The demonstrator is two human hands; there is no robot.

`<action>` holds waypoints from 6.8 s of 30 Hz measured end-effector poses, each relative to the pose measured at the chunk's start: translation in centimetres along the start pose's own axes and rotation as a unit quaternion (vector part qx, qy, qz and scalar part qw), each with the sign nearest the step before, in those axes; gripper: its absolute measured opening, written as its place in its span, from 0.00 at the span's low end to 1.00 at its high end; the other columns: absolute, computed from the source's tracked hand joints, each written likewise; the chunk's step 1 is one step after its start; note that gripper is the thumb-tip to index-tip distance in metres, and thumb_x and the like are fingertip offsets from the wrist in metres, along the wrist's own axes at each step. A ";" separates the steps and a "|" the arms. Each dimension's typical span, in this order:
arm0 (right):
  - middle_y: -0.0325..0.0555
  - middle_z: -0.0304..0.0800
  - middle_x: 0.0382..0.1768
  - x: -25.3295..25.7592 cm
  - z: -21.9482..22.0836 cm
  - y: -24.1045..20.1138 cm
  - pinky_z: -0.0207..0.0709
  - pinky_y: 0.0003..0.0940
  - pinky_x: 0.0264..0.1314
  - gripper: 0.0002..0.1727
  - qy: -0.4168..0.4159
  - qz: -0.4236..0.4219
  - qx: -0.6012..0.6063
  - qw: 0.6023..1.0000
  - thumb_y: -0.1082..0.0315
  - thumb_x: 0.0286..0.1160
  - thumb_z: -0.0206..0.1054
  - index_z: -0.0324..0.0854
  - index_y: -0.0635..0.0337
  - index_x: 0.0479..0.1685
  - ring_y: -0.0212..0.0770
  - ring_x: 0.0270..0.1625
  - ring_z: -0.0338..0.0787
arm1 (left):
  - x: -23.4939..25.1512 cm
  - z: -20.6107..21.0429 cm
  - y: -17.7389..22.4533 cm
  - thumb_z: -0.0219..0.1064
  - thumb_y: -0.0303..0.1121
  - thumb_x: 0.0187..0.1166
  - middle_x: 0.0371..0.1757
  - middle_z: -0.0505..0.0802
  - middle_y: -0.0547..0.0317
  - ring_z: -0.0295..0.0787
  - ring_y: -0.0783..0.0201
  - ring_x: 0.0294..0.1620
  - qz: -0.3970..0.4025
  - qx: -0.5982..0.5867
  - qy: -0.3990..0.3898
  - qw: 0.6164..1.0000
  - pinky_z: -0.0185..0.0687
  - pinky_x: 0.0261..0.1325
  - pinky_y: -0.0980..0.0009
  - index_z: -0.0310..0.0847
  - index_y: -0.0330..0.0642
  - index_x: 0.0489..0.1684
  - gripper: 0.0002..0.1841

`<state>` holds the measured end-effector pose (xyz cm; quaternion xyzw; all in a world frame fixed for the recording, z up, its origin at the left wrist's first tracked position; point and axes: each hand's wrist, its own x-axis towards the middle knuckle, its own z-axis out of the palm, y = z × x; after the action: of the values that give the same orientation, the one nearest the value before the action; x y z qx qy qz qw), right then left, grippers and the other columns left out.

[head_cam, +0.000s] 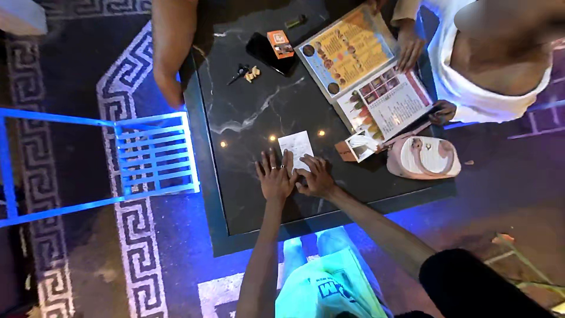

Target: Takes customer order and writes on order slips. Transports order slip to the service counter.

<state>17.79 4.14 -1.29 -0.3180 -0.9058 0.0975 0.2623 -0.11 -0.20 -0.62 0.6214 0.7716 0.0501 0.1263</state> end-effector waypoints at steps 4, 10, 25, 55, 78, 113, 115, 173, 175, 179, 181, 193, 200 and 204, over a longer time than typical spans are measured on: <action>0.54 0.82 0.71 0.4 -0.3 -0.1 0.62 0.60 0.82 0.25 -0.028 0.014 -0.003 1.000 0.37 0.77 0.59 0.84 0.42 0.59 0.56 0.80 0.75 | 0.0 0.1 -0.1 0.36 0.73 0.80 0.97 0.50 0.51 0.34 0.40 0.97 0.004 -0.012 0.024 1.000 0.26 0.89 0.29 0.54 0.72 0.94 0.40; 0.52 0.83 0.71 0.4 0.0 -0.2 0.60 0.64 0.81 0.19 -0.095 -0.003 -0.027 0.995 0.41 0.78 0.59 0.90 0.35 0.55 0.60 0.81 0.73 | -0.2 0.4 -0.2 0.40 0.74 0.78 0.97 0.49 0.48 0.33 0.38 0.97 0.014 0.001 0.014 1.000 0.27 0.89 0.29 0.51 0.76 0.94 0.40; 0.60 0.71 0.82 3.7 0.9 1.2 0.64 0.61 0.75 0.39 -0.067 0.057 -0.020 0.996 0.31 0.80 0.45 0.74 0.45 0.81 0.59 0.77 0.76 | -0.1 0.3 -0.2 0.34 0.74 0.78 0.97 0.50 0.48 0.31 0.33 0.96 0.014 -0.003 0.039 0.999 0.23 0.86 0.24 0.58 0.80 0.91 0.39; 0.56 0.69 0.84 4.0 1.3 1.5 0.55 0.60 0.84 0.43 -0.041 0.034 -0.022 0.998 0.31 0.79 0.43 0.71 0.52 0.83 0.55 0.86 0.67 | -0.3 0.7 -0.2 0.38 0.60 0.88 0.96 0.58 0.63 0.37 0.44 0.97 0.143 0.004 0.070 0.987 0.24 0.87 0.24 0.78 0.64 0.81 0.31; 0.53 0.71 0.84 4.0 0.8 1.5 0.51 0.65 0.87 0.41 -0.076 0.064 -0.011 0.995 0.29 0.80 0.40 0.75 0.43 0.81 0.58 0.88 0.66 | -0.2 0.7 -0.1 0.39 0.62 0.89 0.92 0.68 0.61 0.43 0.44 0.96 0.194 0.010 0.062 0.979 0.28 0.87 0.25 0.71 0.59 0.87 0.34; 0.51 0.60 0.91 8.7 0.0 -2.5 0.39 0.82 0.84 0.27 -0.257 0.047 0.083 0.962 0.47 0.77 0.64 0.79 0.25 0.78 0.70 0.92 0.50 | 0.0 -1.0 0.3 0.74 0.61 0.65 0.85 0.75 0.40 0.57 0.40 0.91 0.091 -0.125 -0.087 0.984 0.36 0.93 0.41 0.76 0.35 0.79 0.46; 0.50 0.54 0.93 9.2 -0.3 -2.8 0.34 0.80 0.85 0.27 -0.298 0.051 0.095 0.948 0.44 0.77 0.63 0.78 0.26 0.79 0.68 0.94 0.45 | -0.2 -1.1 0.2 0.72 0.63 0.65 0.84 0.76 0.40 0.58 0.43 0.91 0.085 -0.112 -0.099 0.985 0.35 0.94 0.43 0.76 0.35 0.79 0.46; 0.38 0.90 0.65 -2.0 -1.8 -2.7 0.73 0.64 0.70 0.21 -0.018 0.144 -0.114 0.983 0.47 0.70 0.70 0.88 0.37 0.62 0.49 0.70 0.85 | -5.3 1.8 0.7 0.58 0.50 0.79 0.68 0.89 0.42 0.82 0.38 0.73 0.145 -0.060 0.233 0.960 0.64 0.80 0.34 0.88 0.44 0.65 0.26; 0.41 0.90 0.65 -2.5 -2.0 -3.2 0.72 0.67 0.70 0.23 -0.032 0.142 -0.101 0.984 0.47 0.68 0.72 0.88 0.38 0.63 0.51 0.71 0.85 | -6.1 2.0 0.5 0.57 0.51 0.79 0.69 0.88 0.39 0.81 0.36 0.75 0.142 -0.064 0.209 0.965 0.62 0.80 0.32 0.87 0.42 0.67 0.28; 0.37 0.91 0.60 -2.6 -1.7 -2.8 0.72 0.63 0.71 0.14 -0.024 0.134 -0.104 0.985 0.48 0.77 0.67 0.90 0.32 0.57 0.49 0.69 0.85 | -5.6 1.6 0.8 0.53 0.54 0.82 0.71 0.87 0.41 0.79 0.38 0.76 0.143 -0.053 0.198 0.968 0.60 0.82 0.33 0.85 0.43 0.69 0.29; 0.36 0.92 0.59 -2.7 -1.8 -2.8 0.72 0.62 0.72 0.13 -0.025 0.128 -0.095 0.987 0.50 0.81 0.65 0.89 0.28 0.59 0.47 0.69 0.86 | -5.8 1.6 0.8 0.51 0.55 0.83 0.72 0.87 0.41 0.79 0.38 0.77 0.140 -0.048 0.198 0.969 0.61 0.81 0.34 0.84 0.44 0.70 0.30; 0.44 0.90 0.59 -2.8 -1.7 -2.8 0.76 0.55 0.72 0.13 0.023 0.102 -0.058 0.993 0.57 0.82 0.66 0.88 0.32 0.60 0.50 0.68 0.86 | -5.6 1.5 0.5 0.52 0.60 0.79 0.67 0.88 0.39 0.80 0.36 0.73 0.143 -0.053 0.205 0.967 0.60 0.79 0.33 0.84 0.54 0.71 0.30; 0.58 0.90 0.63 -2.4 -1.5 -2.9 0.80 0.51 0.75 0.15 0.015 0.110 -0.001 0.994 0.60 0.77 0.67 0.92 0.51 0.57 0.58 0.70 0.87 | -5.5 0.7 0.3 0.46 0.56 0.87 0.64 0.91 0.44 0.83 0.41 0.70 0.151 -0.084 0.205 0.963 0.62 0.79 0.37 0.84 0.49 0.70 0.29; 0.60 0.88 0.63 -3.1 -1.9 -3.4 0.79 0.52 0.74 0.13 -0.045 0.069 0.011 0.997 0.56 0.72 0.71 0.93 0.54 0.43 0.60 0.72 0.84 | -6.6 0.9 -0.4 0.56 0.49 0.83 0.69 0.86 0.32 0.77 0.28 0.73 0.117 -0.121 0.103 0.980 0.60 0.76 0.28 0.88 0.41 0.62 0.25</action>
<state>19.07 -0.43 0.21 -0.3724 -0.8915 0.1394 0.2169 1.04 -6.81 -0.71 0.6788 0.6910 0.2210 0.1135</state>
